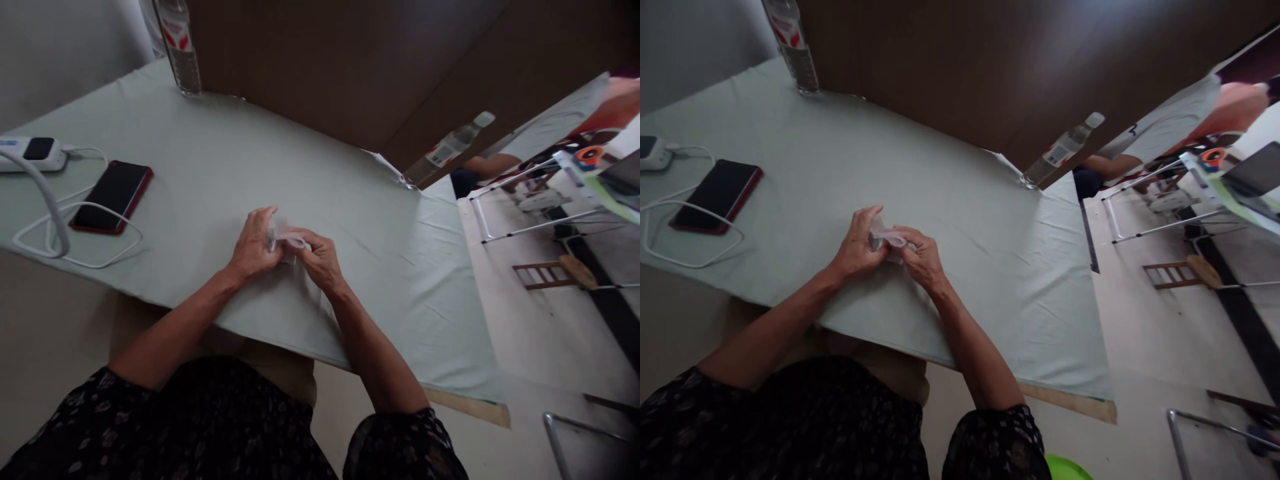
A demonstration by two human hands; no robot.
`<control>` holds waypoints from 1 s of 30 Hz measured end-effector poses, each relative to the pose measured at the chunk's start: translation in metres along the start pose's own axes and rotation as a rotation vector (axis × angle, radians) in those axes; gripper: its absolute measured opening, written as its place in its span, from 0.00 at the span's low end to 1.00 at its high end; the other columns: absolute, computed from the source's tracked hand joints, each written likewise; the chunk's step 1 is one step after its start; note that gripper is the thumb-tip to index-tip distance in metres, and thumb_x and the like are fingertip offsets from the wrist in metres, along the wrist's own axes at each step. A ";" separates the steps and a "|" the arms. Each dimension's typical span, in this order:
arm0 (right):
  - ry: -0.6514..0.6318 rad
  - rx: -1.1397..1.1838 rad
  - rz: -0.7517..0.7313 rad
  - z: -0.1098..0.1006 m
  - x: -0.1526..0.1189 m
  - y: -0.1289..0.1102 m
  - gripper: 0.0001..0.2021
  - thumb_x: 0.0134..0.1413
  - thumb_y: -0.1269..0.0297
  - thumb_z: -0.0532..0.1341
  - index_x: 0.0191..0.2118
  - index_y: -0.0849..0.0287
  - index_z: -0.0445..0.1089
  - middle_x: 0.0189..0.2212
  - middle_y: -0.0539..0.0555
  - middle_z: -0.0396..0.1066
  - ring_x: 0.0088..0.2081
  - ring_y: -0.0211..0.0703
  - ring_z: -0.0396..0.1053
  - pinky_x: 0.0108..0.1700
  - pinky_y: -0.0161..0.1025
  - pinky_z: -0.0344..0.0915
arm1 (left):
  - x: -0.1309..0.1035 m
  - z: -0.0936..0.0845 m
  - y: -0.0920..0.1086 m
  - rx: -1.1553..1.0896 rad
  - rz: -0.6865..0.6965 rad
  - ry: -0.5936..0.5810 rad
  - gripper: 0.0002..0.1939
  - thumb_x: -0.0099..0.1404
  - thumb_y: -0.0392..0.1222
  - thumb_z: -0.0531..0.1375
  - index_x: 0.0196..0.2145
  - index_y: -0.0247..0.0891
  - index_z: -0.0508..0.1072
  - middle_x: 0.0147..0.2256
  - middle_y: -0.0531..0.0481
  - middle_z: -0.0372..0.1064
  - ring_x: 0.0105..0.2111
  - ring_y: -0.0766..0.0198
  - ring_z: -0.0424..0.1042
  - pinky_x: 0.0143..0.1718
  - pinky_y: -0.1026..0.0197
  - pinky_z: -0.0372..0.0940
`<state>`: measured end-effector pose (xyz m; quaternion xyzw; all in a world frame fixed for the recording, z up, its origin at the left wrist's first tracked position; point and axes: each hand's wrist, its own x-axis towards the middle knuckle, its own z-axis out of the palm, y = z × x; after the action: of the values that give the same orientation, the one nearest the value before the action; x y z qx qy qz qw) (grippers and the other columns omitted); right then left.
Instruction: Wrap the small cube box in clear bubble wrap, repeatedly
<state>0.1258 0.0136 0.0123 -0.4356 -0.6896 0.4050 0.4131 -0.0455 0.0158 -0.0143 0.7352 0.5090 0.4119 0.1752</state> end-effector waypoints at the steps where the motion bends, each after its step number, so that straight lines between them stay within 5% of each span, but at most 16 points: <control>1: -0.014 -0.023 -0.044 0.000 -0.004 0.003 0.09 0.62 0.56 0.62 0.40 0.50 0.79 0.46 0.52 0.78 0.54 0.46 0.72 0.61 0.49 0.64 | 0.001 -0.001 -0.004 -0.039 0.034 -0.057 0.31 0.59 0.40 0.62 0.59 0.35 0.61 0.58 0.35 0.61 0.61 0.50 0.60 0.60 0.48 0.62; 5: -0.038 -0.137 -0.216 -0.002 -0.014 0.017 0.11 0.63 0.55 0.60 0.45 0.48 0.78 0.52 0.54 0.75 0.57 0.47 0.71 0.61 0.51 0.65 | 0.004 -0.005 -0.013 -0.175 0.013 -0.204 0.21 0.56 0.42 0.66 0.47 0.36 0.71 0.59 0.36 0.62 0.62 0.47 0.62 0.58 0.47 0.63; 10: -0.078 -0.383 -0.447 -0.003 -0.024 0.031 0.23 0.57 0.57 0.66 0.59 0.50 0.70 0.58 0.60 0.70 0.61 0.54 0.65 0.64 0.56 0.62 | 0.003 -0.004 -0.016 -0.317 -0.044 -0.190 0.09 0.55 0.38 0.62 0.36 0.38 0.71 0.52 0.40 0.70 0.54 0.52 0.70 0.54 0.49 0.66; 13: -0.044 -0.484 -0.479 0.002 -0.024 0.035 0.22 0.61 0.66 0.60 0.60 0.50 0.68 0.57 0.60 0.70 0.61 0.53 0.65 0.62 0.56 0.63 | 0.003 -0.003 -0.014 -0.358 -0.082 -0.173 0.08 0.55 0.40 0.60 0.35 0.38 0.71 0.51 0.40 0.72 0.52 0.52 0.72 0.53 0.50 0.67; 16: -0.001 -0.434 -0.380 0.003 -0.016 0.033 0.17 0.62 0.66 0.58 0.55 0.50 0.71 0.55 0.58 0.72 0.58 0.50 0.67 0.61 0.53 0.64 | 0.006 -0.010 -0.010 -0.366 -0.121 -0.179 0.12 0.56 0.44 0.60 0.37 0.37 0.73 0.53 0.39 0.72 0.53 0.51 0.71 0.56 0.48 0.65; 19: -0.009 -0.189 -0.115 -0.001 -0.003 0.028 0.13 0.60 0.56 0.62 0.48 0.53 0.75 0.46 0.56 0.76 0.49 0.49 0.72 0.54 0.49 0.69 | 0.009 -0.020 -0.003 -0.411 -0.155 -0.252 0.20 0.55 0.46 0.60 0.45 0.36 0.75 0.56 0.40 0.70 0.55 0.49 0.70 0.58 0.49 0.63; 23: -0.077 0.162 0.218 -0.002 0.006 0.024 0.20 0.54 0.45 0.65 0.41 0.57 0.76 0.33 0.52 0.75 0.34 0.43 0.71 0.38 0.41 0.70 | 0.010 -0.026 0.002 -0.495 -0.279 -0.344 0.27 0.54 0.46 0.60 0.51 0.34 0.74 0.45 0.43 0.75 0.43 0.54 0.73 0.46 0.54 0.68; 26: -0.047 0.215 0.252 0.000 0.007 0.025 0.23 0.51 0.42 0.66 0.41 0.58 0.76 0.33 0.52 0.74 0.34 0.42 0.70 0.36 0.39 0.69 | 0.010 -0.024 0.001 -0.626 -0.323 -0.350 0.26 0.54 0.46 0.62 0.51 0.34 0.73 0.43 0.45 0.75 0.41 0.57 0.73 0.43 0.57 0.68; 30: -0.089 0.242 0.178 -0.002 0.004 0.025 0.30 0.47 0.43 0.69 0.51 0.56 0.72 0.46 0.55 0.75 0.47 0.47 0.73 0.48 0.43 0.70 | 0.010 -0.021 -0.001 -0.704 -0.352 -0.337 0.27 0.56 0.47 0.64 0.52 0.34 0.72 0.45 0.44 0.75 0.43 0.57 0.73 0.43 0.59 0.67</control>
<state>0.1334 0.0250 -0.0096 -0.4238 -0.6122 0.5390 0.3939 -0.0610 0.0219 0.0021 0.5894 0.4196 0.3984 0.5638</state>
